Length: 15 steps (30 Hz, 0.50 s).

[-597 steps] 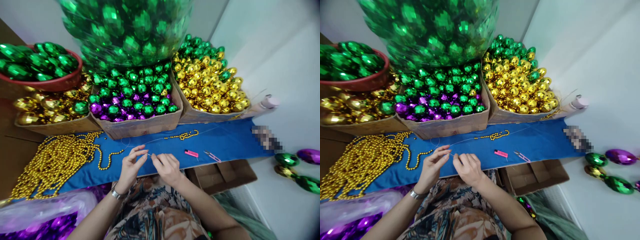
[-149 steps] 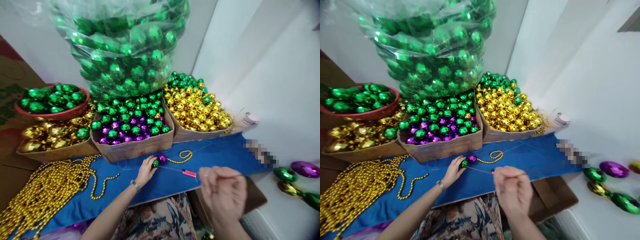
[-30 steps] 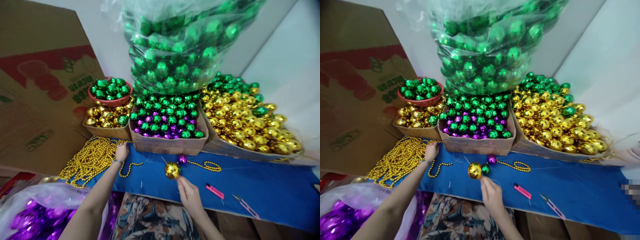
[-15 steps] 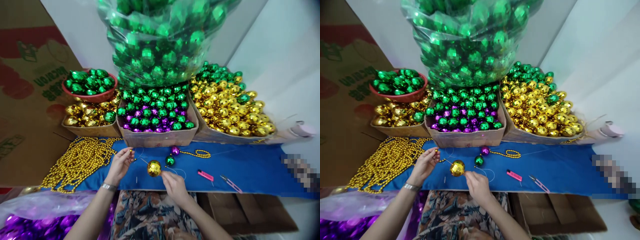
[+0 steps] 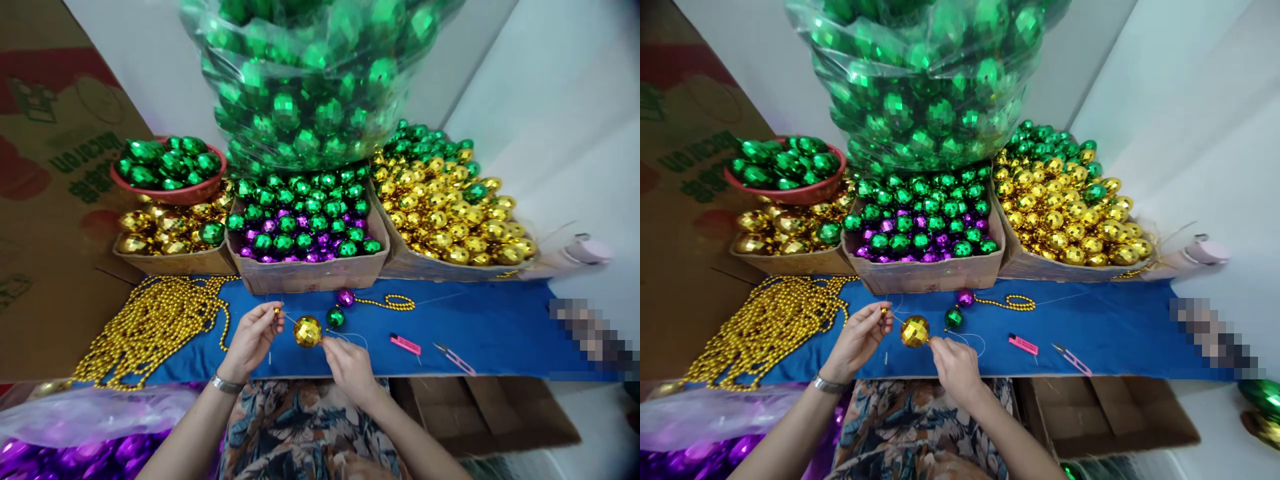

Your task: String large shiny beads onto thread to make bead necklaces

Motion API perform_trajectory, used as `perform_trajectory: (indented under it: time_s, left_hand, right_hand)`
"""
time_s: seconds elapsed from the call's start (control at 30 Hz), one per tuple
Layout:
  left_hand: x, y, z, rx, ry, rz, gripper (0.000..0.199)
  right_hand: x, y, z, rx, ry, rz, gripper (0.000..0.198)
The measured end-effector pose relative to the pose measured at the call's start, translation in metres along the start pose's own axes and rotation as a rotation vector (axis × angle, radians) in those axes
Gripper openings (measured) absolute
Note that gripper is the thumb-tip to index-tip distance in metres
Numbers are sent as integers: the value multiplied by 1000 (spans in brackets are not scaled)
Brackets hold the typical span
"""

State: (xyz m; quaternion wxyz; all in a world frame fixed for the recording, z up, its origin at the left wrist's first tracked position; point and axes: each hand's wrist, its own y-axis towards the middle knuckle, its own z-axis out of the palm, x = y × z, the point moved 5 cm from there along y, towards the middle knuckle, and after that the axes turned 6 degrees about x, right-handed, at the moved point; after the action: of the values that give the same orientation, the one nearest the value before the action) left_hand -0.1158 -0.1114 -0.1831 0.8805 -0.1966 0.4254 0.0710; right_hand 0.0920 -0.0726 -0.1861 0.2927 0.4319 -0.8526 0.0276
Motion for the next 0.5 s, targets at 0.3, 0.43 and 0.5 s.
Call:
perform_trajectory:
  time_s: [0.3,0.43,0.5]
  left_hand:
    - [4,-3,0,80,539,130,29]
    - [37,2,-4,30,573,111,29]
    - [51,4,-7,2,600,118,32]
  right_hand:
    - [-12,-4,26,45,-64,64,27]
    - [-36,-13,64,89,-47,210,31]
    - [-48,-19,72,106,-90,240,36]
